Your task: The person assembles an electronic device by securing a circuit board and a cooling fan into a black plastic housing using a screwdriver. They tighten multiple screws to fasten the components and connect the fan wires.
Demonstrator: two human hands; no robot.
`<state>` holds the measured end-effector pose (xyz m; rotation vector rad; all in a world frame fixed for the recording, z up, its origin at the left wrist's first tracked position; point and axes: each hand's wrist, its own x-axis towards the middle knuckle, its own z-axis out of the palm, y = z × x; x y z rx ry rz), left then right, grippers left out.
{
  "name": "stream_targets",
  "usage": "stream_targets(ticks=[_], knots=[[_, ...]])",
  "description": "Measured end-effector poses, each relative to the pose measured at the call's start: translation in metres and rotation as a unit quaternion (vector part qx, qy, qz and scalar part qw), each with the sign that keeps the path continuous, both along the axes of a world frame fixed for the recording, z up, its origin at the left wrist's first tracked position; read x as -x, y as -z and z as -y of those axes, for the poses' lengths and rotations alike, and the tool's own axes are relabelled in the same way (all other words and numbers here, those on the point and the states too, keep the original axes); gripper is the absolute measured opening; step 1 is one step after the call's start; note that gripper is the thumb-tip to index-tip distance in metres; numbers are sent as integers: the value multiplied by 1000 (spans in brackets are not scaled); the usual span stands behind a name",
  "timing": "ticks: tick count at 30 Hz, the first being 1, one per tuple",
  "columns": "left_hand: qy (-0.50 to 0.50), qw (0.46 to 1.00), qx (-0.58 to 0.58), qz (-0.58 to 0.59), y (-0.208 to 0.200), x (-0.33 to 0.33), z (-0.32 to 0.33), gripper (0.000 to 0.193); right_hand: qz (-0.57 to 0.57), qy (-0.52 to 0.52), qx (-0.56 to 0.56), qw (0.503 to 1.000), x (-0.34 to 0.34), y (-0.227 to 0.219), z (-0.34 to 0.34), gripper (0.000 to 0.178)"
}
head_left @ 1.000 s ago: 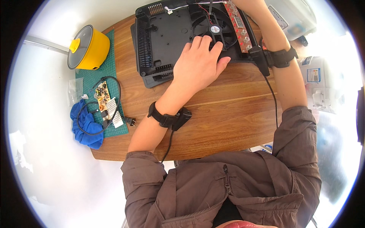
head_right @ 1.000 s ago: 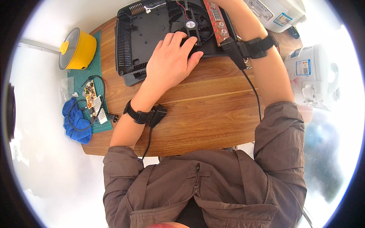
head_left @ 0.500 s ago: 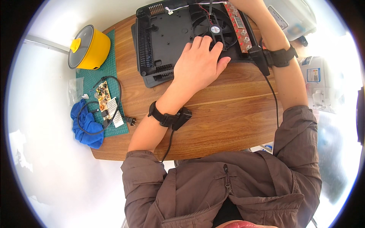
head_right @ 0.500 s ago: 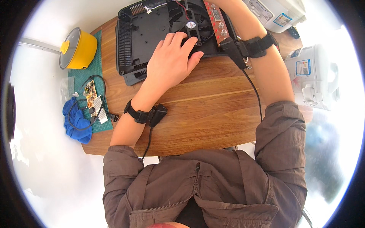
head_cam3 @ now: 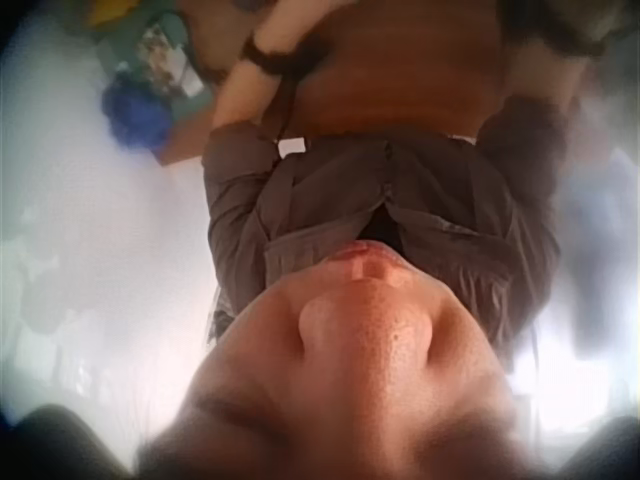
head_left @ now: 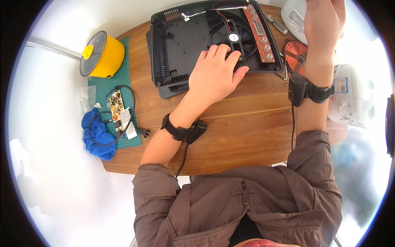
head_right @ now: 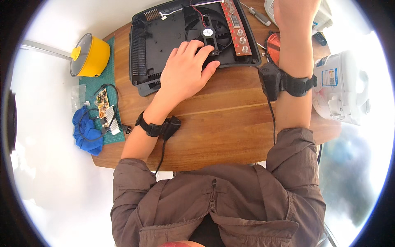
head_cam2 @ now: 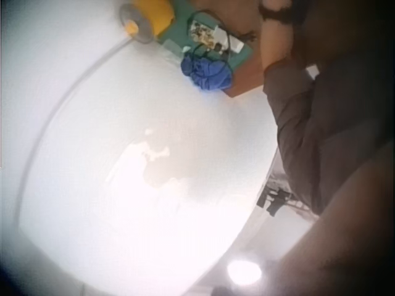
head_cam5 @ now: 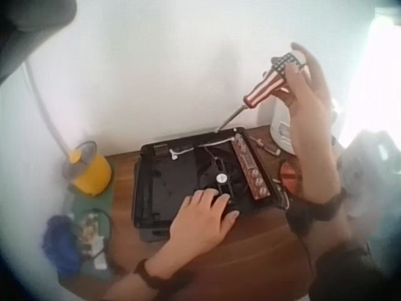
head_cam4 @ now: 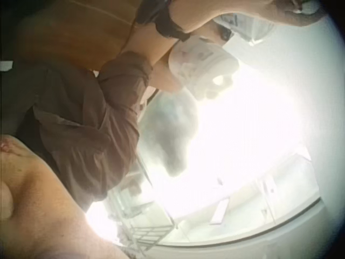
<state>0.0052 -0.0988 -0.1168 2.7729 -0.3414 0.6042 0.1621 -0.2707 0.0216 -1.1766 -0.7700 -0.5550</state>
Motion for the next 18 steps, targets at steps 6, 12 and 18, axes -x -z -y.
stream_targets(ticks=[6,12,18], knots=[[-4,1000,13,-28,-4,-1,-1,42,-22,-57,-63,996,-8,13,17,44],[-55,998,-4,20,-3,-2,5,55,-163,-114,-106,974,-39,20,53,44],[-71,997,12,3,-3,-2,5,59,-73,-2,-72,995,-17,19,37,44]])
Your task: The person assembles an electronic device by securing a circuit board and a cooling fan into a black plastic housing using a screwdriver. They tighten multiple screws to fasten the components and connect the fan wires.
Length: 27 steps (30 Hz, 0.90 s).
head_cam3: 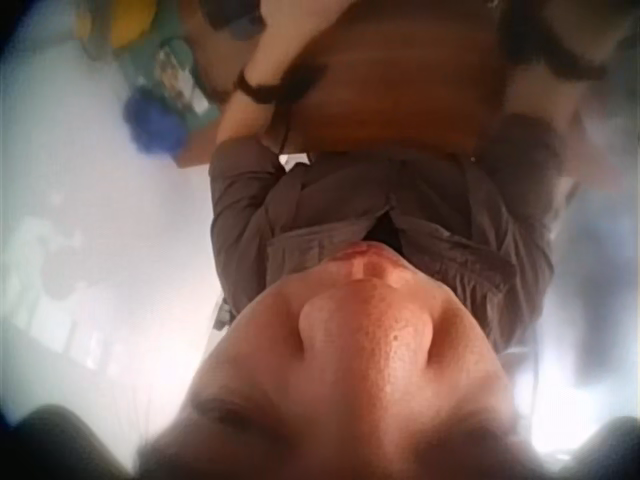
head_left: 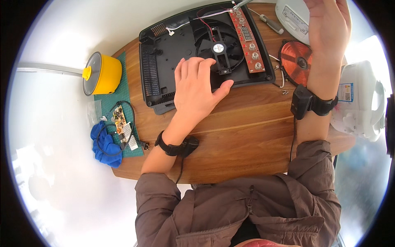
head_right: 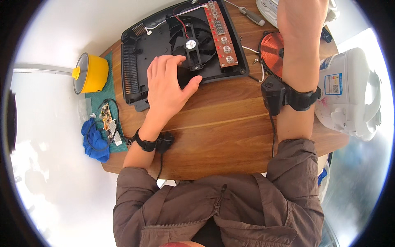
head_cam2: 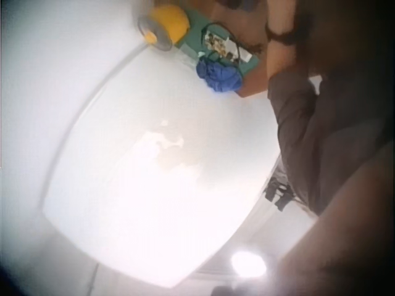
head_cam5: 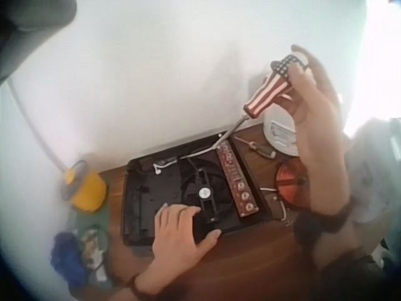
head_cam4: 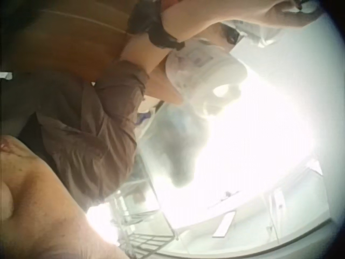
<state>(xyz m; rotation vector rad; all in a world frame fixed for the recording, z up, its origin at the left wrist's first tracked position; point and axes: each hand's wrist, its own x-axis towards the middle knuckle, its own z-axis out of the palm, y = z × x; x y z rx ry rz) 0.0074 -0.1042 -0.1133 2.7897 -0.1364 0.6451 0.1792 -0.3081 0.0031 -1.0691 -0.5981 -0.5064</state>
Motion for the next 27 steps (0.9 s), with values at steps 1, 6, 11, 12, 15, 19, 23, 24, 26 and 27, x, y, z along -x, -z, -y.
stream_targets(ticks=[1,6,11,12,15,19,23,24,26,27], knots=[[-3,999,-15,28,-1,-1,1,58,29,-21,-5,999,-2,5,1,44],[6,999,-24,29,3,-3,2,53,45,-53,-4,998,-7,10,2,44],[25,1000,-12,-10,4,-3,-3,57,0,40,14,999,6,2,-12,44],[23,1000,-12,-1,4,-3,-2,55,-11,69,16,997,11,-1,-15,44],[17,1000,-15,18,4,-2,-1,51,4,69,26,997,12,-1,-15,45],[18,1000,-16,8,2,-1,-1,50,40,37,18,998,7,2,-4,44],[33,999,22,-25,-1,0,-3,49,75,43,-1,996,5,3,1,39],[34,998,29,-35,-3,0,-4,49,84,50,-9,995,4,4,1,38],[37,997,44,-56,-6,1,-4,50,30,33,-31,999,-11,1,8,34],[39,995,56,-71,-8,1,-4,50,-25,5,-46,999,-25,-2,19,32]])
